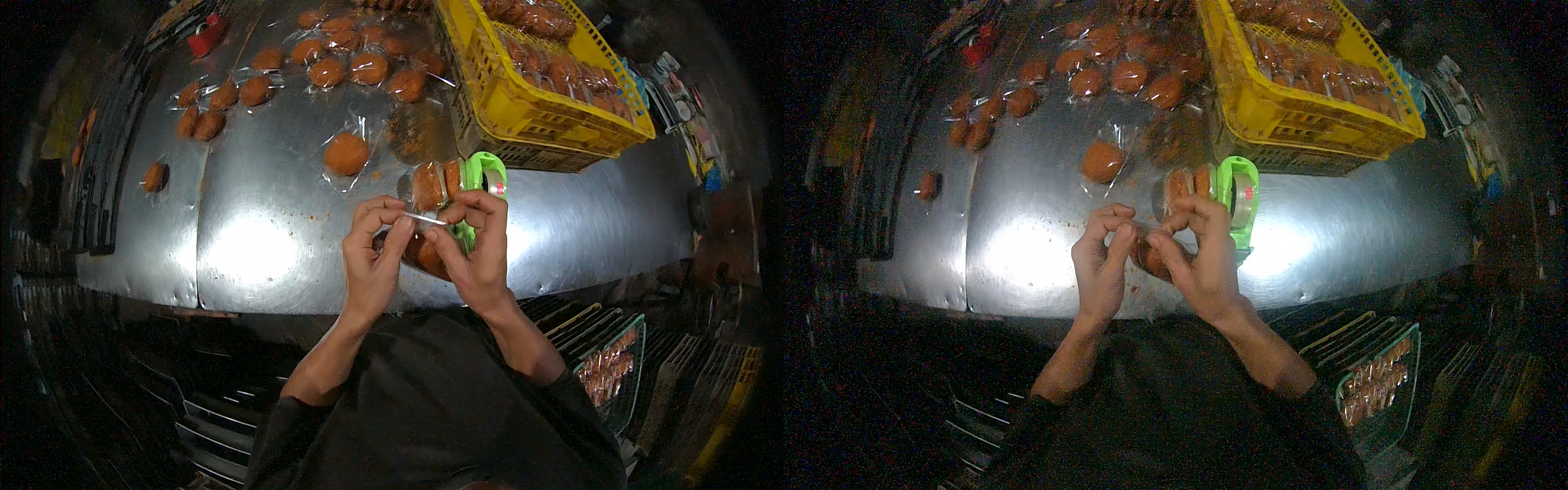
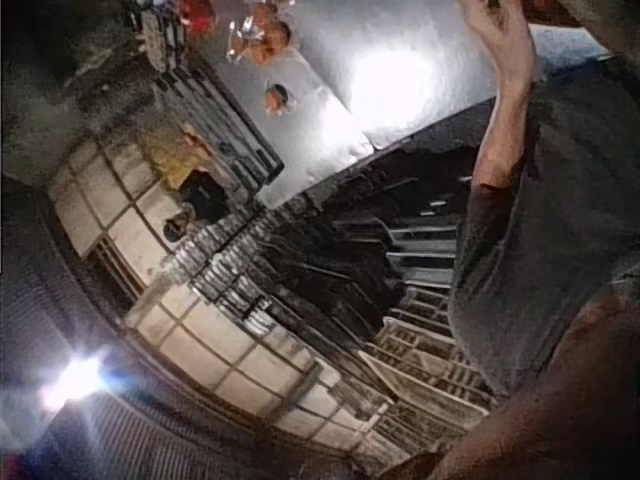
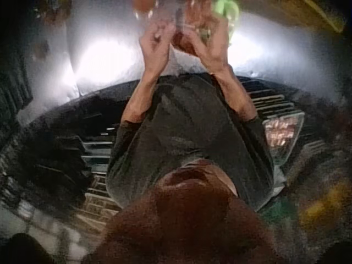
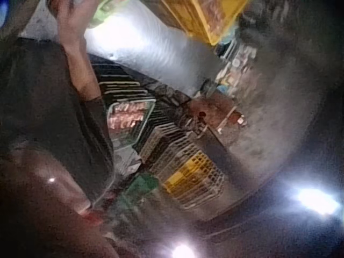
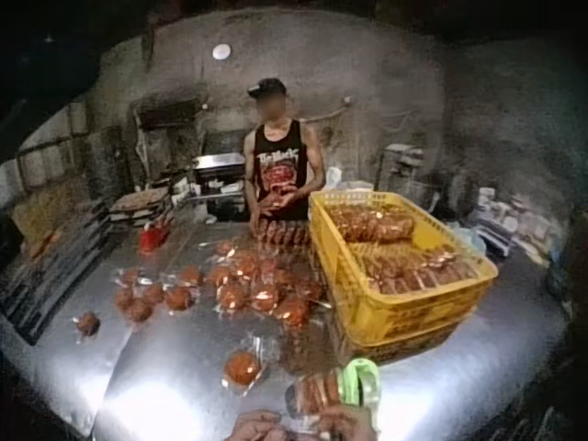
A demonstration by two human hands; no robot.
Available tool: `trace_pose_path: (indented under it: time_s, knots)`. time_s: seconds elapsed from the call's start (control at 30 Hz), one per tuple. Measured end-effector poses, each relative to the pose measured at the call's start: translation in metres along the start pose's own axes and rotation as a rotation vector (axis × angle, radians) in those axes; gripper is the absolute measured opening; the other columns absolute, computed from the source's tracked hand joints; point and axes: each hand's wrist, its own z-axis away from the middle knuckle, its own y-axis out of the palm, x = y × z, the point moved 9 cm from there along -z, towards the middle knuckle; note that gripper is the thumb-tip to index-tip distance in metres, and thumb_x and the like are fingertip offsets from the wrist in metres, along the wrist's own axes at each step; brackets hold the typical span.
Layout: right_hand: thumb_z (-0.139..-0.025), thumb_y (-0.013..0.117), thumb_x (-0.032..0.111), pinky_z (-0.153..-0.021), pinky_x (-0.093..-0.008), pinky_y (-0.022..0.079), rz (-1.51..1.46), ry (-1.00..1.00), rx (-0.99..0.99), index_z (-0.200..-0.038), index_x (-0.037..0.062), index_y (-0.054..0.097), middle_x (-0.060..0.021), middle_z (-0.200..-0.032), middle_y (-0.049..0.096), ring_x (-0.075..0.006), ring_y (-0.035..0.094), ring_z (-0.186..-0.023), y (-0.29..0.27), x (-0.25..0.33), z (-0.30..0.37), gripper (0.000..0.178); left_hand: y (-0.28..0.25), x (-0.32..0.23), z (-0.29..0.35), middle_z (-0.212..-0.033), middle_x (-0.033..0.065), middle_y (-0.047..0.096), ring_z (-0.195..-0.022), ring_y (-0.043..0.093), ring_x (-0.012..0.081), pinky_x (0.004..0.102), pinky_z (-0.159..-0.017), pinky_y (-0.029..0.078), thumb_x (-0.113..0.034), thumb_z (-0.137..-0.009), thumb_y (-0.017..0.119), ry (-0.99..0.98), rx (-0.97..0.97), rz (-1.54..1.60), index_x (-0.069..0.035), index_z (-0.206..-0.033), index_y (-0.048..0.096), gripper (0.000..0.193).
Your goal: The person wraps round brown food items in clear plastic bags using a tape dispenser to seal them. The wrapped items are placed on a metal table and into a yellow crate.
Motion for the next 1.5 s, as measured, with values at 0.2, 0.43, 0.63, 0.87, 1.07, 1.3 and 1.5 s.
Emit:
trace_pose_path:
  time_s: [0.2, 0.43, 0.63, 0.87, 1.07, 1.3, 1.5]
  knots:
    - [-0.079, 0.070, 0.000, -0.077, -0.0368, 0.050, 0.165, -0.096, -0.013, -0.108, 0.0025, 0.056, -0.0101, -0.092, 0.058, -0.0237, 0.061, -0.083, -0.007, 0.008, 0.009, 0.032, 0.004, 0.009, 0.003, -0.111, 0.0122, 0.058, -0.098, 0.056, 0.0175, 0.0301, -0.085, 0.048, -0.013, -0.090, 0.065, -0.026, 0.202, -0.017, 0.001, -0.097, 0.064, 0.016]
    - [-0.077, 0.068, -0.003, -0.078, -0.0377, 0.048, 0.274, -0.208, -0.013, -0.095, 0.0032, 0.064, -0.0119, -0.093, 0.060, -0.0317, 0.060, -0.088, 0.008, 0.022, 0.016, 0.019, -0.005, -0.018, 0.010, -0.099, 0.0106, 0.061, -0.094, 0.059, 0.0129, 0.0239, -0.079, 0.049, -0.003, -0.087, 0.066, 0.107, 0.142, 0.001, 0.000, -0.103, 0.055, 0.019]
    - [-0.076, 0.069, -0.004, -0.081, -0.0422, 0.047, 0.228, -0.134, -0.088, -0.093, 0.0029, 0.064, -0.0106, -0.089, 0.058, -0.0284, 0.059, -0.087, 0.023, 0.023, 0.028, 0.018, -0.023, 0.007, 0.014, -0.101, 0.0119, 0.061, -0.090, 0.060, 0.0132, 0.0259, -0.075, 0.050, -0.001, -0.088, 0.065, -0.116, 0.104, 0.181, -0.002, -0.114, 0.041, 0.036]
    - [-0.079, 0.069, 0.002, -0.084, -0.0397, 0.046, 0.335, -0.255, -0.240, -0.085, 0.0037, 0.059, -0.0115, -0.103, 0.052, -0.0236, 0.054, -0.094, 0.012, 0.026, 0.031, 0.012, -0.014, -0.025, 0.011, -0.100, 0.0091, 0.059, -0.093, 0.053, 0.0145, 0.0311, -0.083, 0.043, -0.006, -0.087, 0.067, 0.188, 0.265, -0.252, -0.002, -0.087, 0.057, 0.011]
    - [-0.093, 0.052, 0.003, -0.094, -0.0363, 0.042, -0.357, 0.138, -0.554, -0.108, 0.0025, 0.044, -0.0119, -0.113, 0.053, -0.0195, 0.057, -0.100, 0.012, 0.003, 0.040, 0.017, 0.001, 0.026, 0.004, -0.087, 0.0033, 0.050, -0.079, 0.045, 0.0087, 0.0237, -0.071, 0.040, 0.000, -0.087, 0.064, -0.136, -0.057, 0.448, -0.007, -0.087, 0.045, 0.021]
    - [-0.085, 0.069, 0.029, -0.086, -0.0375, 0.042, 0.462, 0.477, -0.511, -0.082, -0.0001, 0.068, -0.0157, -0.092, 0.059, -0.0281, 0.054, -0.096, -0.103, -0.135, 0.081, 0.029, 0.005, 0.048, 0.027, -0.084, 0.0015, 0.050, -0.075, 0.046, 0.0076, 0.0215, -0.069, 0.041, 0.002, -0.086, 0.063, -0.230, 0.005, 0.304, -0.007, -0.091, 0.041, 0.024]
    - [-0.084, 0.069, 0.018, -0.073, -0.0322, 0.041, 0.648, 0.229, -0.515, -0.074, -0.0041, 0.064, -0.0103, -0.085, 0.056, -0.0187, 0.052, -0.082, -0.095, -0.103, 0.041, 0.025, -0.001, 0.070, 0.026, -0.087, 0.0029, 0.050, -0.081, 0.048, 0.0095, 0.0253, -0.073, 0.042, 0.000, -0.088, 0.061, -0.191, 0.023, 0.146, -0.009, -0.094, 0.042, 0.022]
